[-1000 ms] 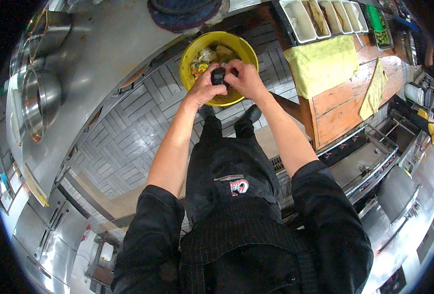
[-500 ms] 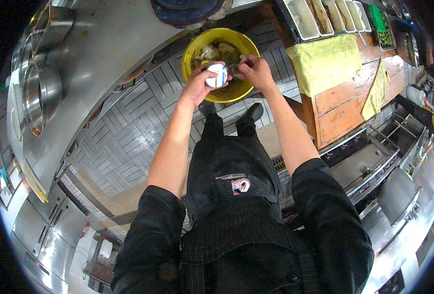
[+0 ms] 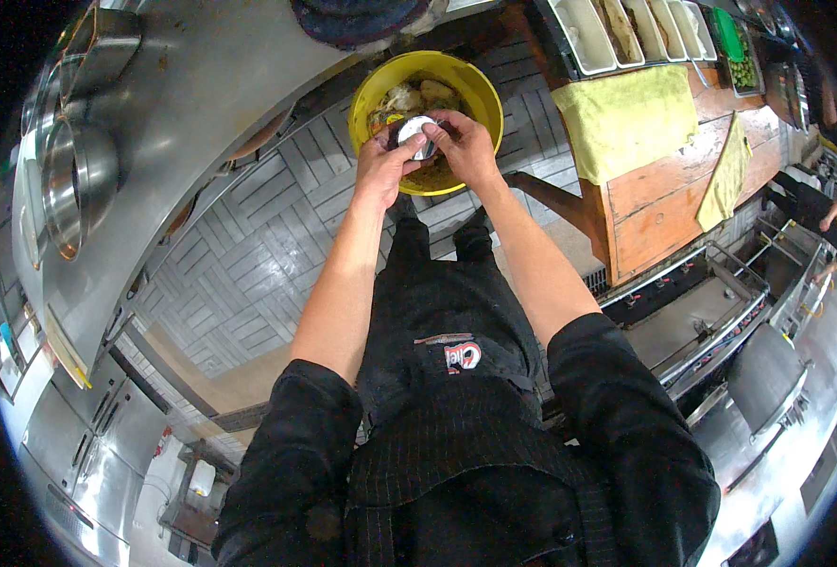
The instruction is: The person removes a small black cap from a gas line, discards it, and then wraps black tape around the exposed pipe section. They then use a long-handled lighter to ignite the gas line, producing a flame, and finally place the lighter on the counter.
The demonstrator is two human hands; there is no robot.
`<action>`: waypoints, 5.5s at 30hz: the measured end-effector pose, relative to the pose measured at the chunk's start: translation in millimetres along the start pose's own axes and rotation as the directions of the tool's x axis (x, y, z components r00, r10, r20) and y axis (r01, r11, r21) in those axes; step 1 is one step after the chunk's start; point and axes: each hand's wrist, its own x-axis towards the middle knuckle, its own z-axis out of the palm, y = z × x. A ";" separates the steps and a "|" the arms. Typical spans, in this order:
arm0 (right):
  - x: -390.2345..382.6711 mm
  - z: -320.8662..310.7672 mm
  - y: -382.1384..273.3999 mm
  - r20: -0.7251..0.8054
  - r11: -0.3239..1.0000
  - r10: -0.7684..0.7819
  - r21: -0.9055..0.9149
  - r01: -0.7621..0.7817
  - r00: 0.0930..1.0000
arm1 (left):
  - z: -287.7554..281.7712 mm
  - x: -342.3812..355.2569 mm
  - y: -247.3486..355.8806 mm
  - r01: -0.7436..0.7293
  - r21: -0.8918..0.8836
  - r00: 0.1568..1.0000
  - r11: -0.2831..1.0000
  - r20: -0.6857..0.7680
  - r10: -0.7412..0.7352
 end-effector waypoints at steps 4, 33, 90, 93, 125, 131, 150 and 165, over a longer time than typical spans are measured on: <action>4.0 5.7 5.1 0.005 0.959 0.058 0.277 -0.057 0.998 | -0.4 2.1 -10.6 0.013 -0.210 0.999 0.978 0.038 -0.005; 9.5 36.0 16.8 -0.092 0.611 0.450 0.757 -0.231 0.888 | 27.6 6.3 -27.6 -0.214 -0.219 0.977 0.952 -0.041 0.210; 18.8 -20.7 28.9 -0.077 0.899 -0.029 -0.438 -0.008 0.997 | 25.0 24.3 -41.9 -0.323 0.655 0.883 0.683 -0.052 0.467; 18.9 -14.6 28.8 -0.120 0.889 -0.054 -0.457 -0.007 0.991 | 27.7 20.0 -48.4 -0.323 0.590 0.880 0.740 -0.100 0.464; 4.8 -31.9 -11.1 0.204 0.836 -0.288 -0.422 0.349 0.936 | 22.4 8.5 -1.6 -0.344 0.937 0.888 0.060 0.304 0.345; -1.2 -33.0 -9.2 0.154 0.846 -0.273 -0.431 0.313 0.950 | 24.2 0.7 -7.5 -0.415 0.909 0.828 -0.030 0.391 0.401; 14.9 -66.1 55.1 -0.107 0.958 0.115 -0.250 -0.138 0.988 | -29.3 7.6 -16.6 -0.123 0.231 0.984 0.965 -0.094 0.148; -19.0 -75.2 50.4 -0.306 0.886 0.099 -0.407 -0.224 0.947 | -67.4 50.0 -16.3 -0.194 -0.310 0.941 0.931 -0.327 0.087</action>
